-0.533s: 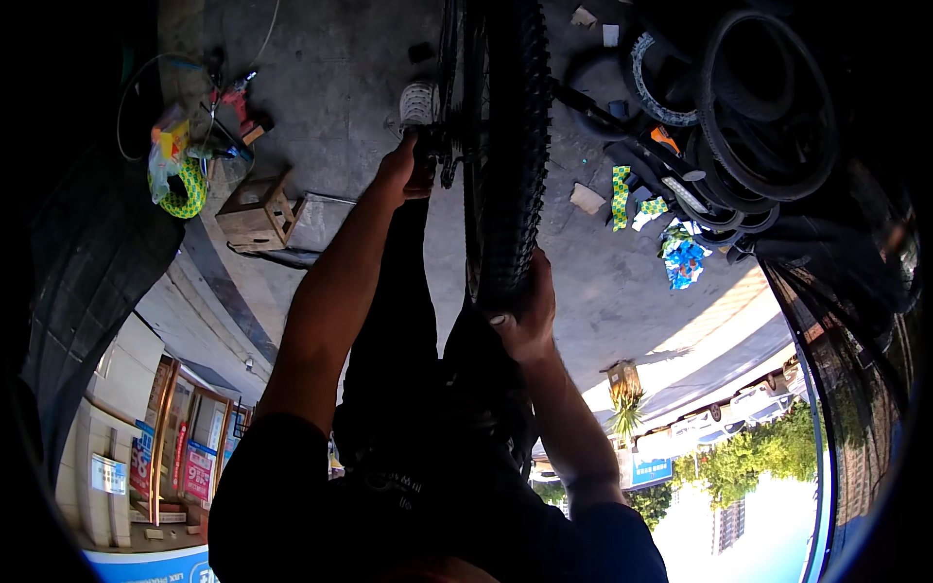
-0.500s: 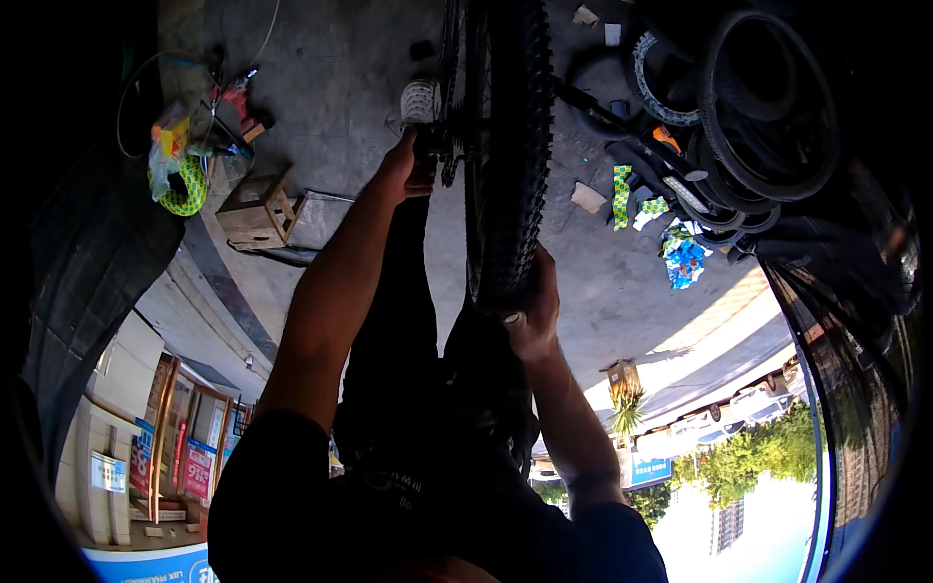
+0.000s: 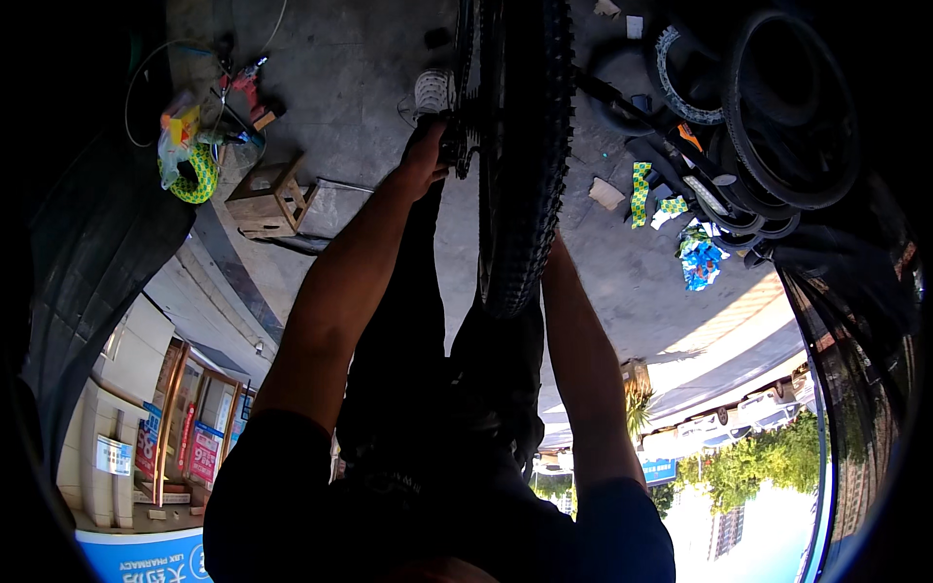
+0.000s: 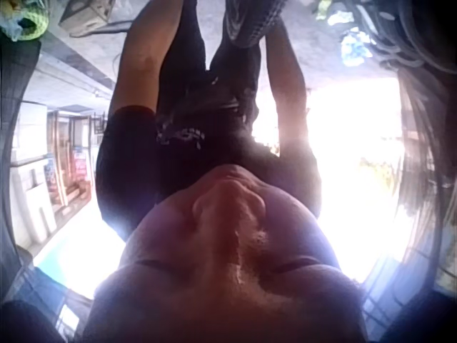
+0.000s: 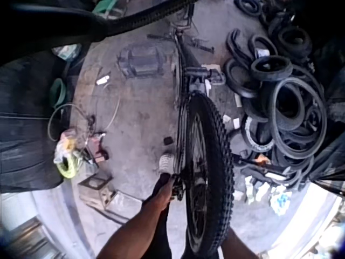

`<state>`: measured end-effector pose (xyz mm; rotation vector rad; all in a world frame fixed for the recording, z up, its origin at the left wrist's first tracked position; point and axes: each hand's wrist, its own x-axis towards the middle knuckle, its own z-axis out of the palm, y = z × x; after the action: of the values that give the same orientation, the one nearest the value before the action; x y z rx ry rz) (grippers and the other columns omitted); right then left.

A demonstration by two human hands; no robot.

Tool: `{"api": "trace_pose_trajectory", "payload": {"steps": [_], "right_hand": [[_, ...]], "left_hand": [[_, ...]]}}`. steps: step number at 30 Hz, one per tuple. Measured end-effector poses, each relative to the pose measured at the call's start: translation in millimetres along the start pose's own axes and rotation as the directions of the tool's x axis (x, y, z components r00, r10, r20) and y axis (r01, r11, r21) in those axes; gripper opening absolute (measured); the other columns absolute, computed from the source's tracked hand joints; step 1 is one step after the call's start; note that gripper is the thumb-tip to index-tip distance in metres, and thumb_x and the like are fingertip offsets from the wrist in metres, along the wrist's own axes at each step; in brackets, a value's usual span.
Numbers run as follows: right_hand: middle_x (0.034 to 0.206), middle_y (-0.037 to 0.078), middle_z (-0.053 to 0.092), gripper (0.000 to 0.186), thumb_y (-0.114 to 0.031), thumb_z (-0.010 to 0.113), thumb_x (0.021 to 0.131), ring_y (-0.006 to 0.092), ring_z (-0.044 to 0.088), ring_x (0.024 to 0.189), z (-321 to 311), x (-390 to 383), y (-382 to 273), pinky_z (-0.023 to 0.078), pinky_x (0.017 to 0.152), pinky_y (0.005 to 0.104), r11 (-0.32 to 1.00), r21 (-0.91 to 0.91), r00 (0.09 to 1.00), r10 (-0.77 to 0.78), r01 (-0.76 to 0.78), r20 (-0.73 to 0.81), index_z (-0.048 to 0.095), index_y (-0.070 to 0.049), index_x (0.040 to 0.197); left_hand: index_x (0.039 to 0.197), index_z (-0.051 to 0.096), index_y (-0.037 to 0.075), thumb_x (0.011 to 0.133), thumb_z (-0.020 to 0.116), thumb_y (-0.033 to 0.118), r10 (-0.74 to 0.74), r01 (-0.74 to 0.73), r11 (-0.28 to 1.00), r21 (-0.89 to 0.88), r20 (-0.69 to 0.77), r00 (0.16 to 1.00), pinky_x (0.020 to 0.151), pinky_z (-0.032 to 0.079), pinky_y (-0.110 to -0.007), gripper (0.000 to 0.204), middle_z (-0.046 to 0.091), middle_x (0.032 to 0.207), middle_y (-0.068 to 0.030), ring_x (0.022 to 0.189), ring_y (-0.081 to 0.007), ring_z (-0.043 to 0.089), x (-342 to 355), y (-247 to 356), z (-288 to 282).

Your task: The person removes a rear bicycle wheel by hand, uses a power tool on the axle, reattaches the wheel to the frame, and uses a pump to inflate the tire.

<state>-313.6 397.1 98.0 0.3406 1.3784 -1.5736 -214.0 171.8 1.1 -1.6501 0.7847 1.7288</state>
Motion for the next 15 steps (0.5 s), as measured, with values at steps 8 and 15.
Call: {"api": "trace_pose_trajectory", "payload": {"steps": [8, 15], "right_hand": [[0.121, 0.014, 0.066, 0.048, -0.036, 0.043, 0.107, 0.0215, 0.067, 0.104, 3, 13, 6, 0.056, 0.090, 0.0359, 0.997, -0.054, 0.998, -0.054, 0.056, 0.036, 0.055, 0.004, 0.131], [0.118, 0.014, 0.068, 0.043, -0.032, 0.043, 0.107, 0.0212, 0.068, 0.101, 4, 19, 3, 0.057, 0.087, 0.0348, 0.992, -0.093, 0.996, -0.080, 0.083, 0.037, 0.057, 0.003, 0.129]], "left_hand": [[0.155, 0.034, 0.010, 0.090, 0.031, 0.084, -0.070, 0.060, 0.994, 0.097, 0.104, 0.992, 0.096, 0.047, -0.051, 0.099, 0.062, 0.129, -0.0223, 0.118, -0.0336, 0.062, -24, 12, -2], [0.152, 0.031, -0.005, 0.082, 0.026, 0.094, -0.230, 0.218, 0.972, 0.089, 0.168, 0.959, 0.087, 0.052, -0.046, 0.122, 0.064, 0.118, -0.0360, 0.096, -0.0395, 0.072, -49, 32, 0]]}}
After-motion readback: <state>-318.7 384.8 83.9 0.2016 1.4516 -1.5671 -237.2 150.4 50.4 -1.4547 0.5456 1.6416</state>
